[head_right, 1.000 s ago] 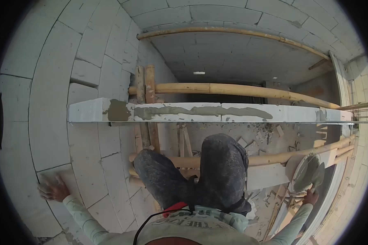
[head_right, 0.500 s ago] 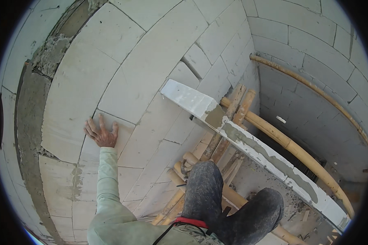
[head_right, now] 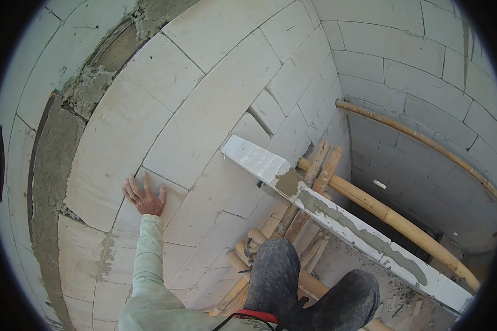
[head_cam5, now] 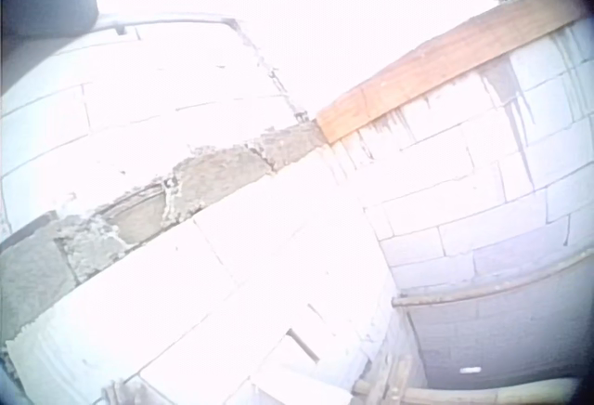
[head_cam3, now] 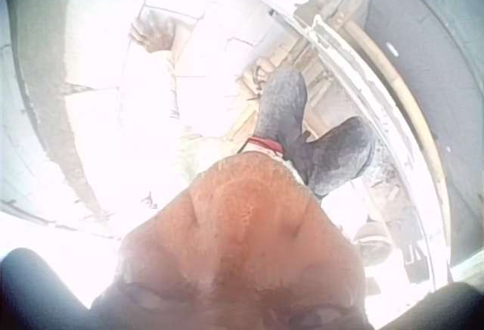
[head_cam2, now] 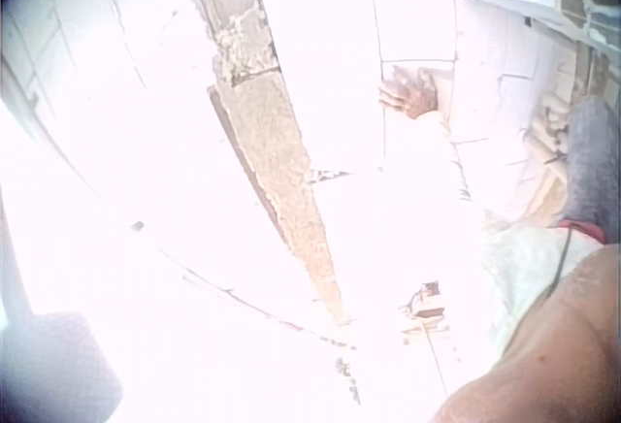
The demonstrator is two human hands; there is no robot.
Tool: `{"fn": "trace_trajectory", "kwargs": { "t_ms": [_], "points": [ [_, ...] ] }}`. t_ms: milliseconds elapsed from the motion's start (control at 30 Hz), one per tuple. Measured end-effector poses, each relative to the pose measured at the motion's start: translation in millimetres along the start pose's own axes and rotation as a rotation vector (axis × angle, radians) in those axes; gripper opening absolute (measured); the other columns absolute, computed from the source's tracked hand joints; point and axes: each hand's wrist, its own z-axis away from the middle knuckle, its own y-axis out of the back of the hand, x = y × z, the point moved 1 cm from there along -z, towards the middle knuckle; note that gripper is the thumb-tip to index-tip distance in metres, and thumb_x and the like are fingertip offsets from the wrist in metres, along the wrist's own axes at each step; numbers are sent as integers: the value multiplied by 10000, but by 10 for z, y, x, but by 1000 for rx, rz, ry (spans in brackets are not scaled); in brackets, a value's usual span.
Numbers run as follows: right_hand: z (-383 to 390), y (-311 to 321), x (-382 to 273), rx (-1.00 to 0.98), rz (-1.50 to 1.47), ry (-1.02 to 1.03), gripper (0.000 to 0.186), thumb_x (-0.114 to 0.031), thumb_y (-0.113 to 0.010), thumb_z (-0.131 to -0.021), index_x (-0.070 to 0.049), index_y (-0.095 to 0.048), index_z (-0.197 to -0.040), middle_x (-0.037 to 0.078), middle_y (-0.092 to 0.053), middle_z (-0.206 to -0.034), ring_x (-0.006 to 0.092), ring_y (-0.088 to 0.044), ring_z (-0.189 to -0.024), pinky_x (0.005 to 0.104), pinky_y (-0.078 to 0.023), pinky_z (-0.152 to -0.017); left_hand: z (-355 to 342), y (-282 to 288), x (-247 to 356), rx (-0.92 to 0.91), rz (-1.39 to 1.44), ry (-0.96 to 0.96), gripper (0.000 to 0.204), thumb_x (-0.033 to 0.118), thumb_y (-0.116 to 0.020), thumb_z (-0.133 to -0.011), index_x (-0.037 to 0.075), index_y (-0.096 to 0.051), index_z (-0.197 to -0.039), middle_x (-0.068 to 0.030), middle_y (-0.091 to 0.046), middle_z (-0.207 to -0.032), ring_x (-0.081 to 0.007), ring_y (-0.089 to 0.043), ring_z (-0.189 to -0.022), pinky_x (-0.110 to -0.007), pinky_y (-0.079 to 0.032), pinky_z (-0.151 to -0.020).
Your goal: The person places a masonry block onto a layer of mortar, taps it with a hammer to level it, applies more mortar to the top of the blocks with a trowel, and adjusts the positioning along a string line.
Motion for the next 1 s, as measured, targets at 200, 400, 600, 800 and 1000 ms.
{"fn": "trace_trajectory", "kwargs": {
  "t_ms": [200, 400, 600, 800, 1000],
  "points": [
    [-287, 192, 409, 19, -73, -33, 313, -30, -549, -721, -31, -527, -1033, 134, -574, -759, 232, -526, -501, 348, -414, -409, -162, 0, 75, 26, 14, -29, 666, 479, -626, -794, 151, -459, -1349, -201, -291, -1435, -407, -229, -1359, -611, -224, -1091],
    [-99, 250, 495, 87, -689, -71, 258, -39, -556, -705, 12, -548, -958, 140, -590, -713, 228, -540, -514, 346, -436, -436, -283, 56, 182, 37, 42, -18, 658, 585, -559, -859, 231, -427, -1398, -147, -329, -1426, -368, -323, -1302, -562, -272, -1063],
    [414, 760, -196, -68, -328, -80, 542, -246, -735, -703, 139, -569, -1047, 174, -660, -792, 279, -652, -753, 355, -526, -733, 251, -454, -254, -45, 112, -87, 626, 470, -451, -936, 48, -408, -1397, -293, -327, -1418, -530, -307, -1282, -665, -248, -1034],
    [702, 841, 87, 62, -459, -147, 268, -176, -723, -740, 39, -630, -869, 128, -629, -730, 256, -587, -537, 433, -509, -477, -34, -55, -3, 133, -176, -268, 619, 456, -449, -949, 36, -403, -1401, -289, -318, -1424, -517, -319, -1285, -653, -268, -1035],
    [558, 673, 221, 2, -551, -96, 215, -155, -702, -737, 21, -649, -848, 108, -612, -687, 238, -583, -548, 437, -519, -485, -46, -46, -28, 145, -166, -270, 633, 465, -448, -948, 39, -387, -1413, -275, -283, -1456, -509, -293, -1308, -651, -254, -1047]
  ]
}}
